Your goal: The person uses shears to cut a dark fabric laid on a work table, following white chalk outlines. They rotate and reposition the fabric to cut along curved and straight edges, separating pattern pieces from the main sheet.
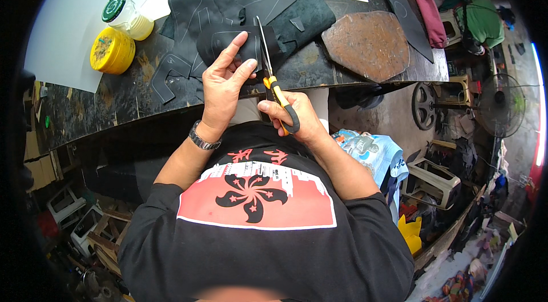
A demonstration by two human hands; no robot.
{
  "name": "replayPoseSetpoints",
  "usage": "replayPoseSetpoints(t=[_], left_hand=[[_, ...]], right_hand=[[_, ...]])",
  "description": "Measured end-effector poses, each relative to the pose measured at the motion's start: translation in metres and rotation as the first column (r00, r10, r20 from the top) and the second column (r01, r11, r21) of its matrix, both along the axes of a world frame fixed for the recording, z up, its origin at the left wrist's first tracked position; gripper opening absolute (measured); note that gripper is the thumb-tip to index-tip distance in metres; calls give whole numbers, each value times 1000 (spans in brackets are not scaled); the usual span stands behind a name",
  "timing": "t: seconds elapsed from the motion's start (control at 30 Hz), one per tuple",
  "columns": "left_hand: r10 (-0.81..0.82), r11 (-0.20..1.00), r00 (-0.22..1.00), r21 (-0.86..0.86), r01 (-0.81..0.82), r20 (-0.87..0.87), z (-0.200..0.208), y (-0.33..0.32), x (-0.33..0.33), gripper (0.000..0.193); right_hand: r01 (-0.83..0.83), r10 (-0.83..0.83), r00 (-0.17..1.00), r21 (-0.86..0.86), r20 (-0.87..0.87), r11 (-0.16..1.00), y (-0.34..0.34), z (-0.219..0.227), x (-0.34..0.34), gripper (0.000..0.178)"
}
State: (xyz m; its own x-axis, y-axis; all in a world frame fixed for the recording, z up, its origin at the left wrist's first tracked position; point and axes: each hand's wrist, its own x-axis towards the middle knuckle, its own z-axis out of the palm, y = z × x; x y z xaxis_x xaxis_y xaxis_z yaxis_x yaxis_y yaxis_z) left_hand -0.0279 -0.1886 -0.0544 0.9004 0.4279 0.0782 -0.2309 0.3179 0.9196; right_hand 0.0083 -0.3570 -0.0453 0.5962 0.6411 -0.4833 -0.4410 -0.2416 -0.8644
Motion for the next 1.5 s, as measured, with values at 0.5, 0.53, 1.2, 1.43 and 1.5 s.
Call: replayPoseSetpoints(t=[0.5,0.53,1.2,1.43,1.5], left_hand=[[-72,997,997,-23,71,-37,2,3,-4,51],[-85,996,995,-21,85,-47,3,6,-4,52],[-32,996,999,87,33,-9,3,14,5,38],[-49,998,999,45,49,-7,6,15,5,41],[-65,997,997,26,66,-33,7,16,5,42]], right_hand=[[31,-32,999,6,13,999,-2,-4,4,34],[28,-28,999,-2,19,1000,-3,-4,3,34],[-10,10,1000,11,-15,1000,-8,-6,6,39],[46,-46,999,64,-8,997,-5,-4,-2,35],[38,-38,999,62,-1,997,-6,-5,-1,35]])
